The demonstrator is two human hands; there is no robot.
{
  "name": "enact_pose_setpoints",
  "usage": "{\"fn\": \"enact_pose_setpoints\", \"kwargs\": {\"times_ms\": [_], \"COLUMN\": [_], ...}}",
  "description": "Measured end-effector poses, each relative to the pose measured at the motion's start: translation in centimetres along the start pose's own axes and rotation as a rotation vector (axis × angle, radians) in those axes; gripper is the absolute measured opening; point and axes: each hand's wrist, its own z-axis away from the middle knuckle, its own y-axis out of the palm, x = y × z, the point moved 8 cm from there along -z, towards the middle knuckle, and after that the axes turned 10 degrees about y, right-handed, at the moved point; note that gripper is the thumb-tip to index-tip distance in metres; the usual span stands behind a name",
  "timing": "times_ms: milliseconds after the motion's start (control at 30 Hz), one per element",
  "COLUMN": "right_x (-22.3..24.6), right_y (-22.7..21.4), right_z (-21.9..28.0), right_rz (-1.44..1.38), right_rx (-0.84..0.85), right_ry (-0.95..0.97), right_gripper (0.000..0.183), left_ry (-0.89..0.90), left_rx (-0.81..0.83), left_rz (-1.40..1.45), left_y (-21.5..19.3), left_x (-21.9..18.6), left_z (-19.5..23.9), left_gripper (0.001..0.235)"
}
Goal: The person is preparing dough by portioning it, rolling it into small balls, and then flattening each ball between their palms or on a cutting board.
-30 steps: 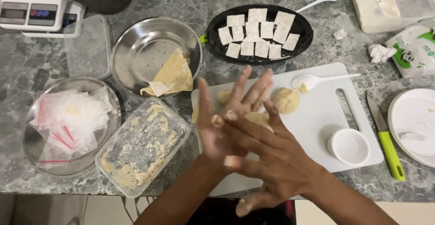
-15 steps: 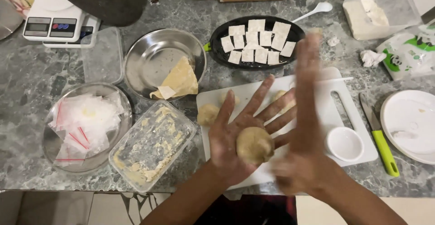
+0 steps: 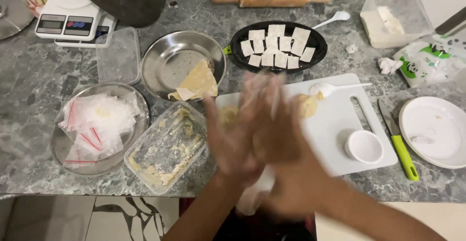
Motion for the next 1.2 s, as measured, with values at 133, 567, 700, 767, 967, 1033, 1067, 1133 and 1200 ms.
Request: {"fn": "enact_pose_setpoints", "kwargs": {"times_ms": [133, 567, 700, 767, 967, 1033, 1067, 1133, 1200], "right_x": [-1.6, 0.7, -1.8, -5.2, -0.7, -1.9, -3.5, -3.9, -2.9], "right_y": [-1.2, 0.1, -5.7, -7.9, -1.9, -3.5, -3.8, -2.7, -2.3], "right_z": [-4.7, 0.7, 0.0, 0.6, 0.3, -2.1, -2.9, -2.2, -0.7], "right_rz": [0.539, -0.263, -1.110, -0.864, -0.273, -0.267, -0.255, -0.264, -0.267], "right_rx": [-0.178, 0.339, 0.038, -0.267, -0.189, -0.112, -0.026, -0.133, -0.233], "right_ry": [0.420, 0.013, -0.104, 0.036, -0.049, 0.197, 0.443, 0.321, 0.189], "right_gripper": [0.088, 0.121, 0.069, 0.073, 0.075, 0.097, 0.121, 0.086, 0.079], "left_ry": [0.055, 0.040, -0.080, -0.058, -0.034, 0.029, 0.093, 0.079, 0.073], "left_rx": [0.006, -0.260, -0.369, -0.283, -0.104, -0.068, -0.031, -0.196, -0.352], "left_rz": [-0.149, -0.467, -0.441, -0.263, -0.232, -0.467, -0.696, -0.598, -0.496], "left_y": [2.5, -1.9, -1.3, -0.8, 2.1, 3.0, 3.5, 0.4, -2.4], "left_x": [1.4, -1.3, 0.5, 1.1, 2.2, 2.3, 2.1, 2.6, 1.4], "left_z": [0.5, -3.5, -1.3, -1.1, -1.2, -0.1, 0.4, 1.2, 1.4], "left_gripper": [0.074, 0.087, 0.089, 0.101, 0.086, 0.081, 0.078, 0.073, 0.068]}}
